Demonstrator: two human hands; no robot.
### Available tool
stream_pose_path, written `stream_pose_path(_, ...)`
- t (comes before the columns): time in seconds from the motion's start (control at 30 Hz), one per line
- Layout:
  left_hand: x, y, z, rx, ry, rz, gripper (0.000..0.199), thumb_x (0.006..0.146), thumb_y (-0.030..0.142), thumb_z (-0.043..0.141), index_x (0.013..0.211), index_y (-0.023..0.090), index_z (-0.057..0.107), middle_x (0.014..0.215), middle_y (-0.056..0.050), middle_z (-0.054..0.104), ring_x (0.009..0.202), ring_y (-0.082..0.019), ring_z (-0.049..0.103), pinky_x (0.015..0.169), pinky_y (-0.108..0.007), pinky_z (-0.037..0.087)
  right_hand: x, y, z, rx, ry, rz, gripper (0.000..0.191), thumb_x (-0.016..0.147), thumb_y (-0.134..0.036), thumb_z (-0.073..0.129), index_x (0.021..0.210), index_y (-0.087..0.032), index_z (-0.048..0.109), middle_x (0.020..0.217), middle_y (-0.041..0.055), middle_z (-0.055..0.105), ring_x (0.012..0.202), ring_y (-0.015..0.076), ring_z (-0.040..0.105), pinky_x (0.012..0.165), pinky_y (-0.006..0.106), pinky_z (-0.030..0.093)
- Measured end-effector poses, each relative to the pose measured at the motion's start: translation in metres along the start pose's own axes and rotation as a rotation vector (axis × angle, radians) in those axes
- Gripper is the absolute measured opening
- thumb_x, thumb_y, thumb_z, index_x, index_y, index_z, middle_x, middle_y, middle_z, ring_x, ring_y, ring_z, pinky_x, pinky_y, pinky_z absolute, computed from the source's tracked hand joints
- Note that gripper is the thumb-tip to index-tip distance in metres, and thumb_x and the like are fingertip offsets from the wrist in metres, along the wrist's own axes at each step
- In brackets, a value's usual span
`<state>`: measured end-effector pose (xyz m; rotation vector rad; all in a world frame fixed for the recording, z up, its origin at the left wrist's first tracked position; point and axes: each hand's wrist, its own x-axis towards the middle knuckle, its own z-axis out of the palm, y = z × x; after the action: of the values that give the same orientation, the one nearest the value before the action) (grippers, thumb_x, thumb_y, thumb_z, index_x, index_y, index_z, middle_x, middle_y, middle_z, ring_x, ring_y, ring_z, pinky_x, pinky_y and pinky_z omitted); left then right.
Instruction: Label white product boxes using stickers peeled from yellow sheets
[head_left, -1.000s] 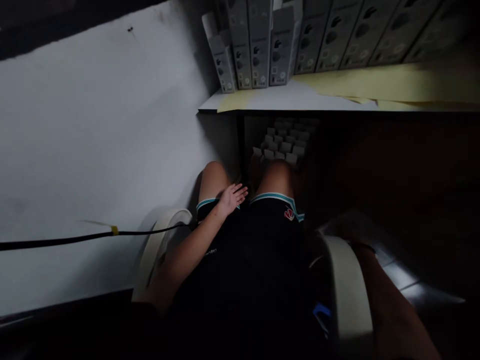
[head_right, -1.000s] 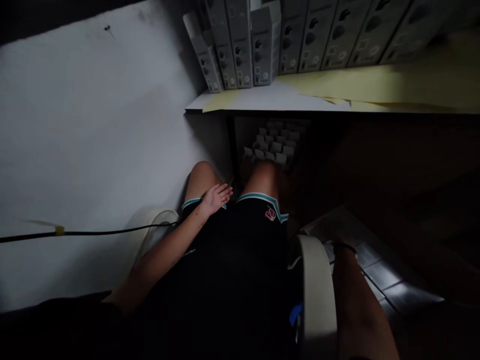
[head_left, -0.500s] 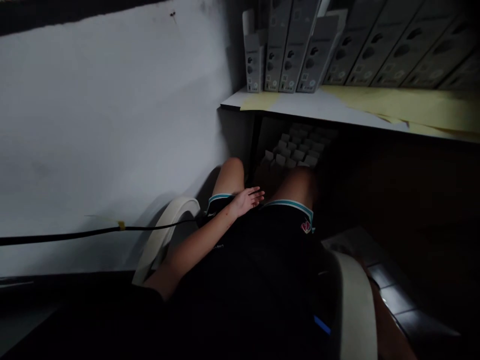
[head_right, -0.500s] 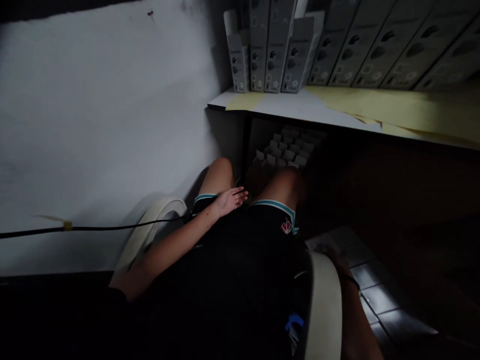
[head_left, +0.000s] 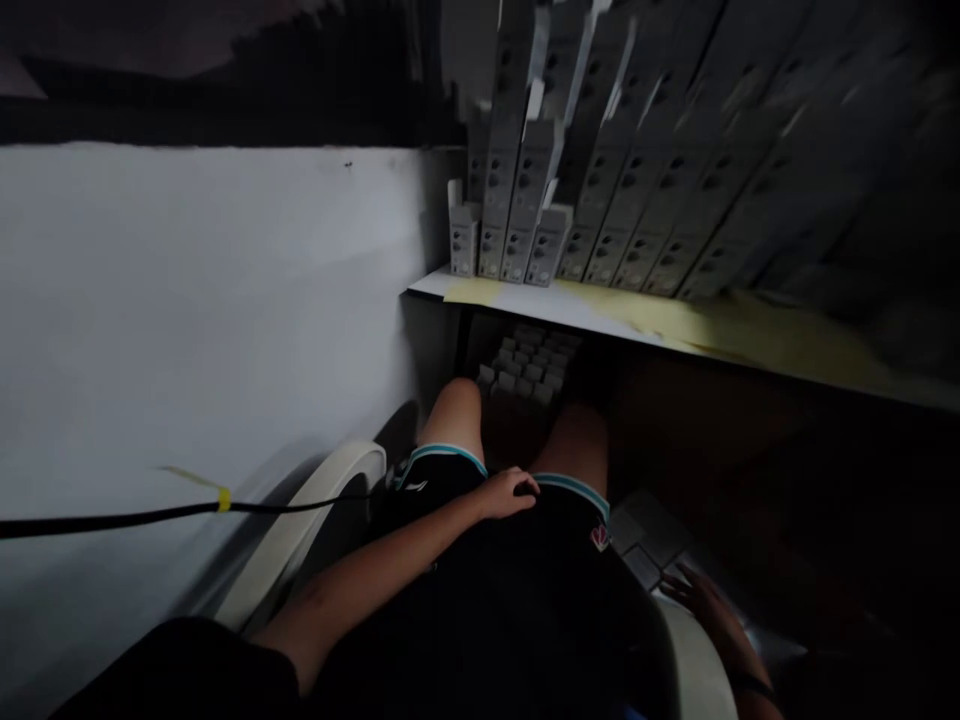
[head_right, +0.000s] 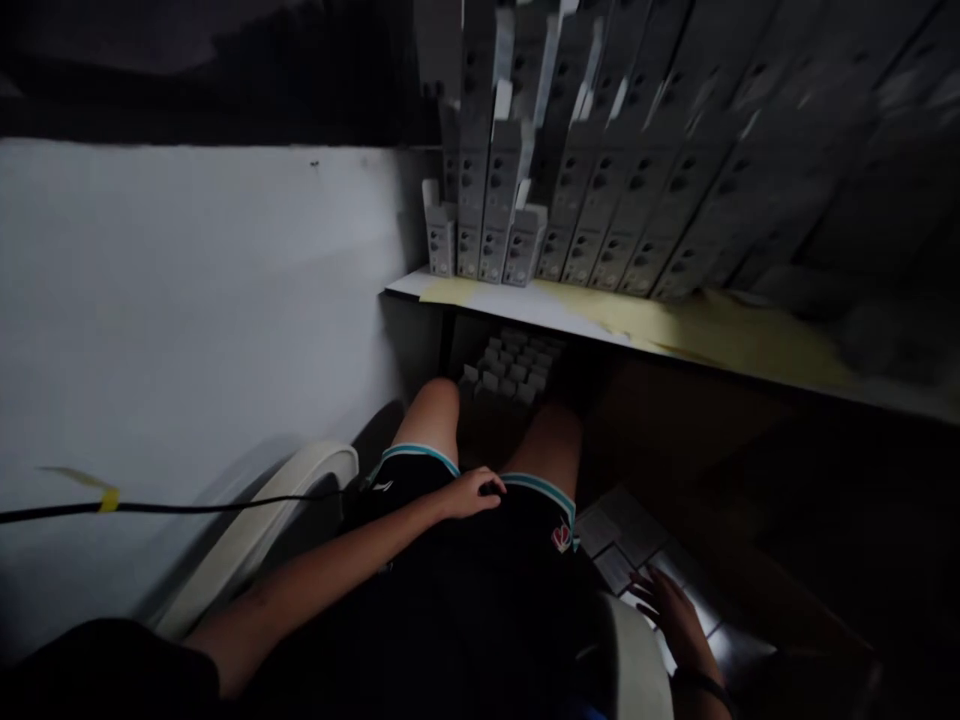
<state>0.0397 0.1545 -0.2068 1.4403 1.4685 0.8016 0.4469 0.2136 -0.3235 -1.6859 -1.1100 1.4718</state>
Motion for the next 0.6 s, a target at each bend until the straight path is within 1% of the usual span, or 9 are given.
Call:
stream_pose_path(0.07, 0.003, 0.001, 0.002, 0.069, -0.025, 0.02, 0.027, 0.073, 0.023, 0.065, 0.098, 0.016, 0.072, 0.104, -0.007, 0.061, 0.097, -0.017, 0.056, 0.099, -0.033, 0.044, -0.005, -0.005, -0.005, 0.173, 0.018, 0.071, 0.039, 0.065, -0.059, 0.064, 0.092, -0.031, 0.063, 0.092, 0.0118, 0.073, 0.092, 0.0353, 0.072, 0.081, 0.049, 0.057)
stream_pose_path(0.13, 0.006, 0.001, 0.005, 0.114, -0.038, 0.038, 0.027, 0.074, 0.023, 0.062, 0.098, 0.015, 0.071, 0.106, -0.007, 0.06, 0.101, -0.018, 0.056, 0.101, -0.033, 0.043, -0.013, -0.022, -0.008, 0.189, 0.03, 0.041, 0.05, 0.06, -0.056, 0.072, 0.098, -0.025, 0.063, 0.092, 0.0124, 0.073, 0.09, 0.0337, 0.072, 0.079, 0.046, 0.057)
stream_pose_path(0.2, 0.009, 0.001, 0.007, 0.137, -0.056, 0.054, 0.027, 0.075, 0.023, 0.061, 0.099, 0.014, 0.07, 0.107, -0.007, 0.06, 0.103, -0.019, 0.057, 0.101, -0.033, 0.043, -0.024, -0.05, -0.006, 0.148, 0.047, -0.047, 0.059, 0.058, -0.056, 0.076, 0.104, -0.02, 0.064, 0.094, 0.0123, 0.073, 0.086, 0.031, 0.072, 0.073, 0.041, 0.057)
stream_pose_path(0.3, 0.011, 0.001, 0.009, 0.145, -0.075, 0.068, 0.027, 0.075, 0.022, 0.06, 0.099, 0.014, 0.069, 0.108, -0.007, 0.06, 0.105, -0.019, 0.057, 0.101, -0.031, 0.044, -0.04, -0.106, 0.007, 0.063, 0.037, -0.208, 0.065, 0.06, -0.055, 0.079, 0.11, -0.016, 0.066, 0.094, 0.0121, 0.072, 0.081, 0.0262, 0.071, 0.069, 0.035, 0.055)
stream_pose_path(0.37, 0.012, 0.0, 0.009, 0.141, -0.077, 0.071, 0.027, 0.076, 0.021, 0.059, 0.1, 0.014, 0.069, 0.11, -0.007, 0.06, 0.106, -0.018, 0.057, 0.102, -0.031, 0.043, -0.047, -0.149, 0.025, 0.059, -0.042, -0.327, 0.063, 0.063, -0.053, 0.08, 0.111, -0.015, 0.066, 0.094, 0.0121, 0.072, 0.086, 0.0238, 0.069, 0.073, 0.033, 0.054)
stream_pose_path(0.43, 0.011, -0.001, 0.006, 0.13, -0.078, 0.069, 0.028, 0.076, 0.021, 0.058, 0.101, 0.014, 0.069, 0.11, -0.008, 0.059, 0.107, -0.019, 0.058, 0.102, -0.031, 0.043, -0.048, -0.196, 0.051, 0.063, -0.114, -0.44, 0.062, 0.068, -0.055, 0.077, 0.114, -0.016, 0.064, 0.098, 0.0129, 0.071, 0.083, 0.0211, 0.069, 0.072, 0.032, 0.054)
stream_pose_path(0.47, 0.01, -0.001, 0.004, 0.123, -0.076, 0.066, 0.029, 0.076, 0.022, 0.058, 0.101, 0.014, 0.069, 0.111, -0.008, 0.059, 0.107, -0.019, 0.058, 0.102, -0.032, 0.043, -0.045, -0.219, 0.067, 0.03, -0.137, -0.491, 0.062, 0.071, -0.056, 0.075, 0.116, -0.015, 0.062, 0.099, 0.0133, 0.07, 0.08, 0.0195, 0.068, 0.069, 0.031, 0.053)
stream_pose_path(0.53, 0.007, -0.001, 0.0, 0.098, -0.063, 0.064, 0.029, 0.075, 0.023, 0.059, 0.102, 0.013, 0.069, 0.112, -0.009, 0.06, 0.108, -0.021, 0.058, 0.103, -0.034, 0.043, -0.032, -0.269, 0.1, -0.011, -0.15, -0.551, 0.063, 0.067, -0.054, 0.077, 0.115, -0.016, 0.062, 0.097, 0.011, 0.069, 0.074, 0.0161, 0.065, 0.063, 0.027, 0.051)
stream_pose_path(0.6, 0.003, 0.0, -0.005, 0.049, -0.045, 0.075, 0.03, 0.076, 0.023, 0.058, 0.103, 0.013, 0.068, 0.111, -0.008, 0.063, 0.109, -0.02, 0.059, 0.103, -0.033, 0.043, -0.012, -0.32, 0.135, -0.054, -0.159, -0.599, 0.061, 0.065, -0.05, 0.078, 0.112, -0.015, 0.061, 0.09, 0.0086, 0.067, 0.068, 0.0151, 0.063, 0.056, 0.025, 0.049)
